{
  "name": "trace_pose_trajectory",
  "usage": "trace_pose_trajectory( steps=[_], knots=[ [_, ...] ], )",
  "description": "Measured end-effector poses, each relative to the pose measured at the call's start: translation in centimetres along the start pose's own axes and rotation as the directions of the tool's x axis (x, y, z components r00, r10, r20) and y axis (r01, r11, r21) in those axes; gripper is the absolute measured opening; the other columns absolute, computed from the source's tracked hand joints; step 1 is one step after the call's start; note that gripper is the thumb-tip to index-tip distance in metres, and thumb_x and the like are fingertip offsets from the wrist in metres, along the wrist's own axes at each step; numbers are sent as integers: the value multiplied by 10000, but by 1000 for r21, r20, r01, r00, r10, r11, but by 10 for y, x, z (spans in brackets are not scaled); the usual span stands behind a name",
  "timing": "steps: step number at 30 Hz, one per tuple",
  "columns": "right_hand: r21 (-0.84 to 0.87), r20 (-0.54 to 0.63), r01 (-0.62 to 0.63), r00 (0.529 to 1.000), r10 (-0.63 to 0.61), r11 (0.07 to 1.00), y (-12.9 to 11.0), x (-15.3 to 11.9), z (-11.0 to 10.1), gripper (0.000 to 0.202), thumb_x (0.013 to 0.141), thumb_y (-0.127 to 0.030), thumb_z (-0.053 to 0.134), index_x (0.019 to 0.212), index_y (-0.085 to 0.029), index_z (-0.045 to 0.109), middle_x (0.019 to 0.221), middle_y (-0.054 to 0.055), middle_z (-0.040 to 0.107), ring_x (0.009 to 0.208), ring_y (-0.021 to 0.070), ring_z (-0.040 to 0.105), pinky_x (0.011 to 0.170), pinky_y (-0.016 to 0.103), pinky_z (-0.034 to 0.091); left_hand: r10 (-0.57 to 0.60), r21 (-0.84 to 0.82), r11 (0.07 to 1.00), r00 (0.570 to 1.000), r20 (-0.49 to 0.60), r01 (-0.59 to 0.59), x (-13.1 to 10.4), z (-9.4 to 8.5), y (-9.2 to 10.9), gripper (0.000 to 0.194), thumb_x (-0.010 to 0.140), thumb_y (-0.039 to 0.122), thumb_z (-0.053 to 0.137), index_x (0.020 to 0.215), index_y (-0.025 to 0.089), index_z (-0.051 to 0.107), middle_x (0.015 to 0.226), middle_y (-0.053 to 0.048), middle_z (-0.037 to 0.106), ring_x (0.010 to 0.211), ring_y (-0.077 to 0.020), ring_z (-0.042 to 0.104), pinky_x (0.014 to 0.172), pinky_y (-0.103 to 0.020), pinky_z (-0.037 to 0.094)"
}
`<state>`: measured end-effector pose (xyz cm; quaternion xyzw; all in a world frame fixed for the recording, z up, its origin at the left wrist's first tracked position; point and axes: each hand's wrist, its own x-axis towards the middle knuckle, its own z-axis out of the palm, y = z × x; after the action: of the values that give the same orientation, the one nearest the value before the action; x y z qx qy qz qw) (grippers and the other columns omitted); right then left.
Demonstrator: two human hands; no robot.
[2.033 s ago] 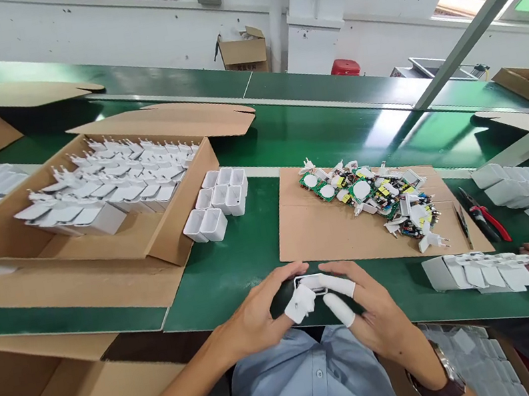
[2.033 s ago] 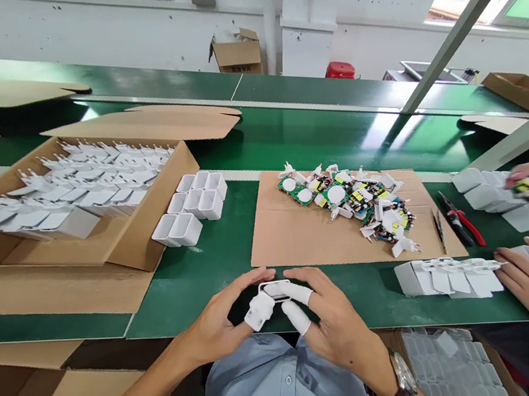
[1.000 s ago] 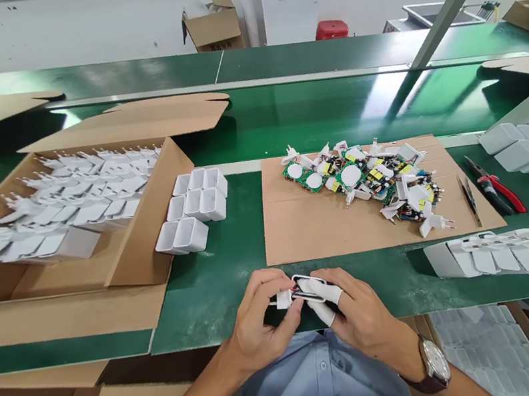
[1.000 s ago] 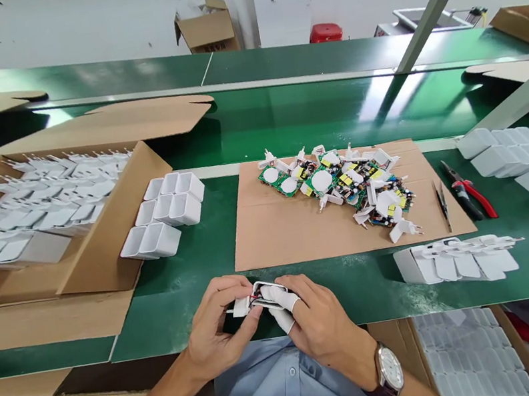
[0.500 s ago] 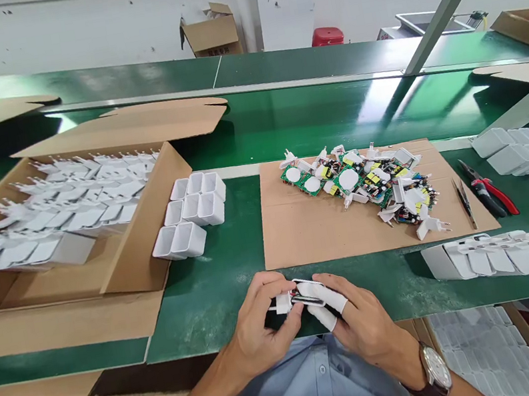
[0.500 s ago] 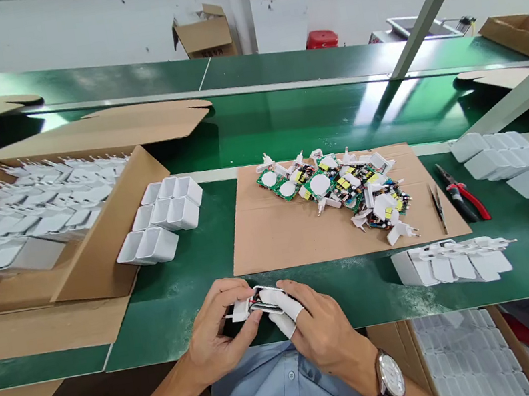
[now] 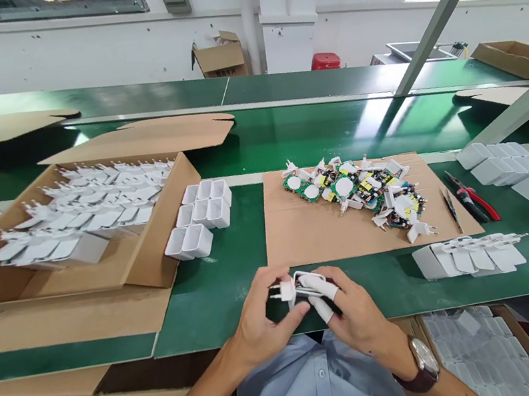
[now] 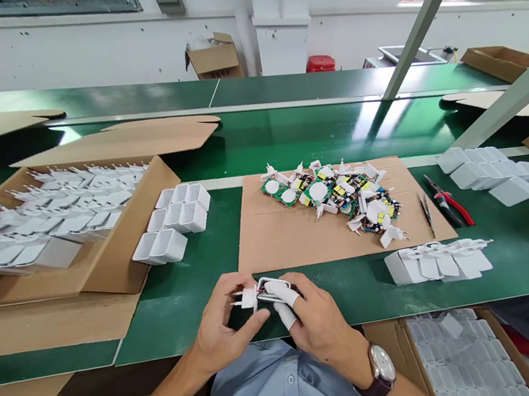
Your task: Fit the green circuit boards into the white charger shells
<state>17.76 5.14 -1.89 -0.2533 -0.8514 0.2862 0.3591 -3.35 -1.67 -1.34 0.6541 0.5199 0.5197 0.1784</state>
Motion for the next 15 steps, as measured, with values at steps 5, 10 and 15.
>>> trace_pose_trajectory(
  steps=[5, 10, 15],
  knots=[
    [793, 112, -377, 862, 494, 479, -15, 4, 9, 458, 974, -443, 771, 1365, -215, 709, 1164, 130, 806, 937, 240, 792, 730, 331, 697, 128, -1, 992, 992, -5, -128, -4, 5, 9, 732, 975, 323, 796, 1598, 201, 432, 1399, -183, 630, 1277, -297, 660, 1072, -448, 602],
    [888, 445, -411, 655, 611, -207, -34, 9, 11, 340, 797, -422, 959, 1041, -218, 841, 925, 30, 832, 710, 147, 758, 684, 227, 649, 229, 84, 971, 972, -51, -224, 6, 9, 30, 663, 938, 185, 789, 1539, 137, 515, 1316, -192, 676, 1194, -287, 683, 1011, -414, 618],
    [864, 502, -392, 622, 601, -317, -36, 8, 12, 358, 743, -384, 997, 1009, -188, 858, 908, 26, 841, 727, 129, 771, 701, 179, 639, 273, 121, 957, 959, -73, -263, 12, 7, 38, 609, 917, 138, 773, 1485, 114, 554, 1257, -185, 685, 1136, -272, 686, 965, -391, 627]
  ],
)
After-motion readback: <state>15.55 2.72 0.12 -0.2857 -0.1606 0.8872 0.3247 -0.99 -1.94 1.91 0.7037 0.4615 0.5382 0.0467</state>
